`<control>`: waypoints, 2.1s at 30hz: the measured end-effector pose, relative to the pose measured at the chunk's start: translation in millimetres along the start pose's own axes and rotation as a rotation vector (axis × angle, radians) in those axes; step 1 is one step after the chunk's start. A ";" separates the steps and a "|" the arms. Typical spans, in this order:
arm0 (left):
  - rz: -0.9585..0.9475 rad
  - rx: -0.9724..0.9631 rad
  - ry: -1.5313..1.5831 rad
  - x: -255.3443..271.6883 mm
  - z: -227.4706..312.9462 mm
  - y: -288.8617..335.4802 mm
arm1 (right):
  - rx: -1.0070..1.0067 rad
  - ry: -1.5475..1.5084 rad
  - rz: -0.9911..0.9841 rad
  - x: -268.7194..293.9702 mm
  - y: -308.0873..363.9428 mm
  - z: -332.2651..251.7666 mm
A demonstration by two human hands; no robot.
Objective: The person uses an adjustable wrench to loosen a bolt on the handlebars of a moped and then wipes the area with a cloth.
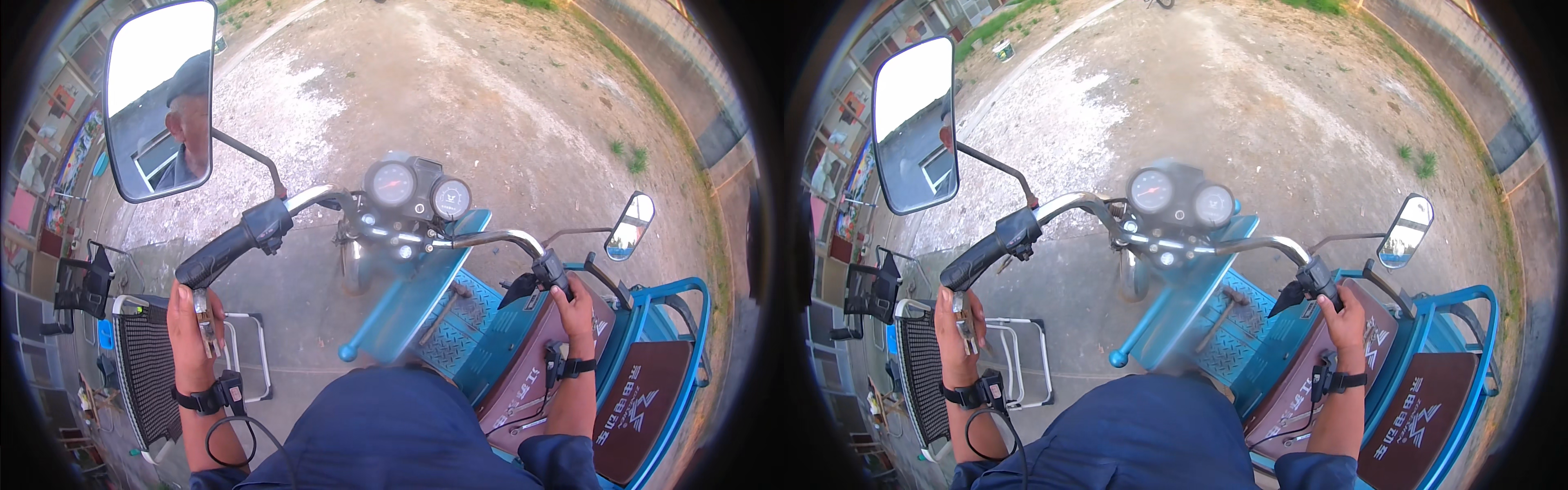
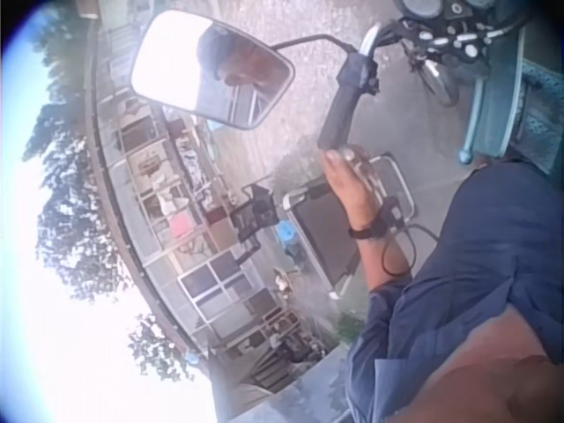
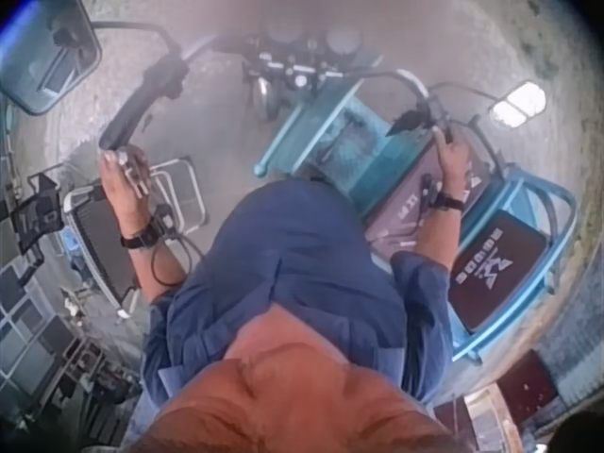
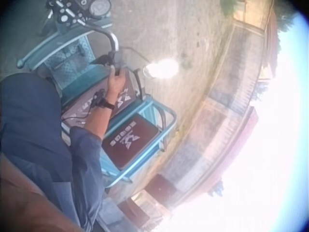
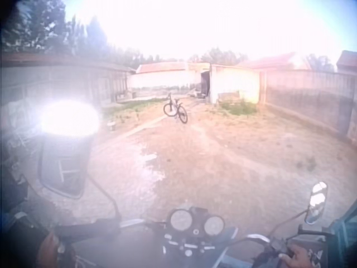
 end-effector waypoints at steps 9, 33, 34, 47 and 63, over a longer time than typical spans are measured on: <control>0.002 -0.003 -0.038 0.2 1.9 2.0 | -0.050 -0.018 -0.039 -4.5 -2.9 15.7; 0.028 0.009 -0.045 4.5 -8.3 8.6 | -0.079 -0.025 -0.044 -8.8 9.1 22.3; 0.029 0.010 -0.047 4.5 -8.9 8.9 | -0.079 -0.026 -0.047 -9.3 9.1 23.5; 0.041 0.004 0.018 5.3 -13.5 10.8 | -0.051 -0.043 -0.027 -7.6 9.0 18.6; 0.010 -0.005 0.082 5.7 -7.2 12.3 | -0.029 -0.028 -0.020 -14.3 8.8 14.4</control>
Point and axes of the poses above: each hand's wrist, its own y-axis away from the middle knuckle, its own x-axis out of the back of the hand, z = x × y, the point moved 10 cm from there along -y, towards the middle knuckle, and after that the axes turned 11 degrees about -z, right-handed, at the moved point
